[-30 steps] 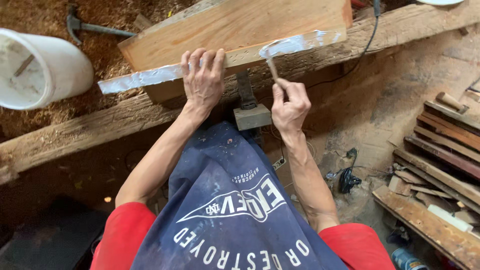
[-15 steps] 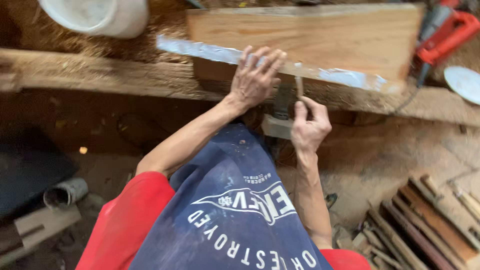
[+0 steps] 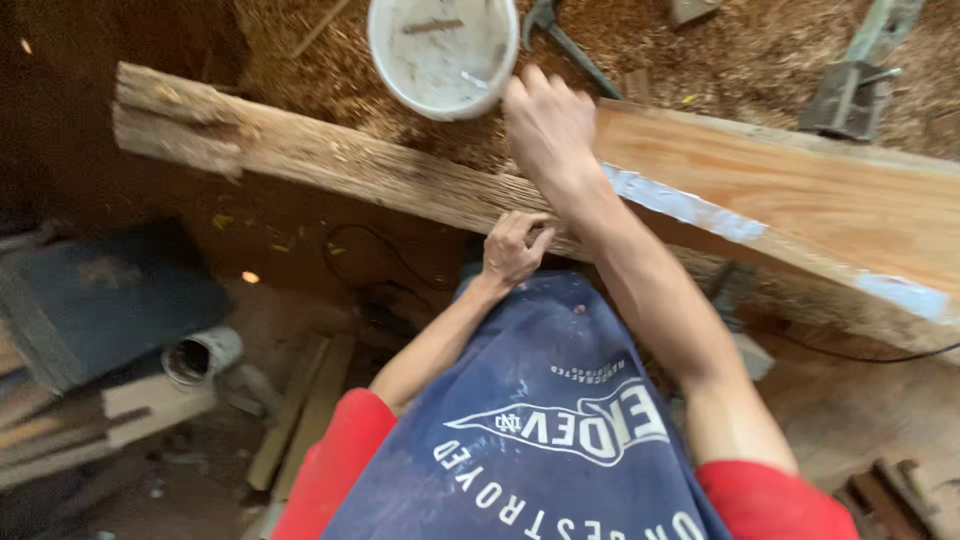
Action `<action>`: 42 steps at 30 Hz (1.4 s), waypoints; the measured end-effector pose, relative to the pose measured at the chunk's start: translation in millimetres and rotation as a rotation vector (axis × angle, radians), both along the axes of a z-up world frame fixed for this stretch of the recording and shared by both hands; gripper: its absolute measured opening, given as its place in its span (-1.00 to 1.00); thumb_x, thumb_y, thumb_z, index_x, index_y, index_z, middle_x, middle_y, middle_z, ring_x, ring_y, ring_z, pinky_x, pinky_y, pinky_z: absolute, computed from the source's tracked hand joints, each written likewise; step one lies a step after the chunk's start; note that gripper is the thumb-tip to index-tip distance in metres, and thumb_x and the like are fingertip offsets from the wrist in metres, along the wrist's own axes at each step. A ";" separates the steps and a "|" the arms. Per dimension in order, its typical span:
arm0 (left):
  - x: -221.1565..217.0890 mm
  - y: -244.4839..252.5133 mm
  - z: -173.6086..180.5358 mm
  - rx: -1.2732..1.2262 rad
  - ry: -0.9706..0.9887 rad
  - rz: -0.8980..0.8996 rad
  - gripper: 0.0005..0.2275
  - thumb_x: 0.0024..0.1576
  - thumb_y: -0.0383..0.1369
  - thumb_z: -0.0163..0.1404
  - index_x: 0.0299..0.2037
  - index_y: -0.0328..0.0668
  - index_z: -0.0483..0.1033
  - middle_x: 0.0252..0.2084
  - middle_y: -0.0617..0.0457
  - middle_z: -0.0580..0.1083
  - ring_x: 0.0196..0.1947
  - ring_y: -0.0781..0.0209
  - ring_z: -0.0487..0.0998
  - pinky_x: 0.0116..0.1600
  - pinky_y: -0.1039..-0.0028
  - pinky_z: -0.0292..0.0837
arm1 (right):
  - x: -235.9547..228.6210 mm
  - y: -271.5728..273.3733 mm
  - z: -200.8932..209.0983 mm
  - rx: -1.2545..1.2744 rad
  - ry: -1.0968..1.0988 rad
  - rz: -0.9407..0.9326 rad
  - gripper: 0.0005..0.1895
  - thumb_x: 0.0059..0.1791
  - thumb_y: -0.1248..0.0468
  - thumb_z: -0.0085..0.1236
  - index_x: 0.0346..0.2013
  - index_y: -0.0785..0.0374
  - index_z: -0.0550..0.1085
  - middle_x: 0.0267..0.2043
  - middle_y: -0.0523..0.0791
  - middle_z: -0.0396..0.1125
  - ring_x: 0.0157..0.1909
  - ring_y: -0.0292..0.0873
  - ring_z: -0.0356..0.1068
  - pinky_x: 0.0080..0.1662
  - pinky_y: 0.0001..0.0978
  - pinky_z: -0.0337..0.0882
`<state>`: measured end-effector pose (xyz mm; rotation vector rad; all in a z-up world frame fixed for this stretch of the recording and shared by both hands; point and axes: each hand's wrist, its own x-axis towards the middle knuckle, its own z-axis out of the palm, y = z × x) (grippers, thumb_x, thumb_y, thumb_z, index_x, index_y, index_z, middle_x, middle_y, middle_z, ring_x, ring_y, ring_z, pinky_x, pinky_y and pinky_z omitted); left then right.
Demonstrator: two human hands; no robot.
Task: The person applies white glue to the edge of a wooden plank using a small stick. They then place a second plank on top of the glued edge and secure the assembly in a bench vise.
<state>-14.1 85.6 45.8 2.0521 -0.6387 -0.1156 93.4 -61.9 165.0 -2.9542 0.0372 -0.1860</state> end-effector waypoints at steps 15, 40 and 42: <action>102.6 -37.8 -81.2 -0.148 0.373 -0.251 -0.75 0.12 -0.30 0.20 -0.08 -0.25 0.57 -0.20 -0.09 0.58 -0.16 0.05 0.59 -0.04 0.25 0.51 | 109.7 7.5 -35.5 0.364 0.451 -0.360 -0.86 -0.15 0.31 0.19 -0.35 0.25 0.61 -0.47 0.02 0.50 -0.48 -0.11 0.51 -0.54 -0.21 0.45; 98.4 0.5 14.4 -0.044 0.418 -0.293 -0.60 0.10 -0.55 0.31 0.09 -0.29 0.41 0.11 -0.05 0.53 0.05 0.23 0.58 0.13 0.46 0.60 | -413.7 -167.5 -60.7 0.502 -0.826 -1.467 -0.83 0.07 0.40 0.17 -0.03 0.34 0.54 -0.14 -0.10 0.42 -0.28 -0.24 0.49 -0.33 -0.45 0.54; 92.7 5.6 11.9 -0.102 0.536 -0.256 -0.65 0.14 -0.54 0.25 0.08 -0.26 0.41 0.11 -0.03 0.54 0.04 0.24 0.60 0.09 0.45 0.65 | -422.5 -176.8 -76.7 0.329 -0.700 -1.389 -0.84 0.08 0.38 0.23 -0.04 0.29 0.57 -0.16 -0.08 0.46 -0.24 -0.18 0.47 -0.26 -0.37 0.51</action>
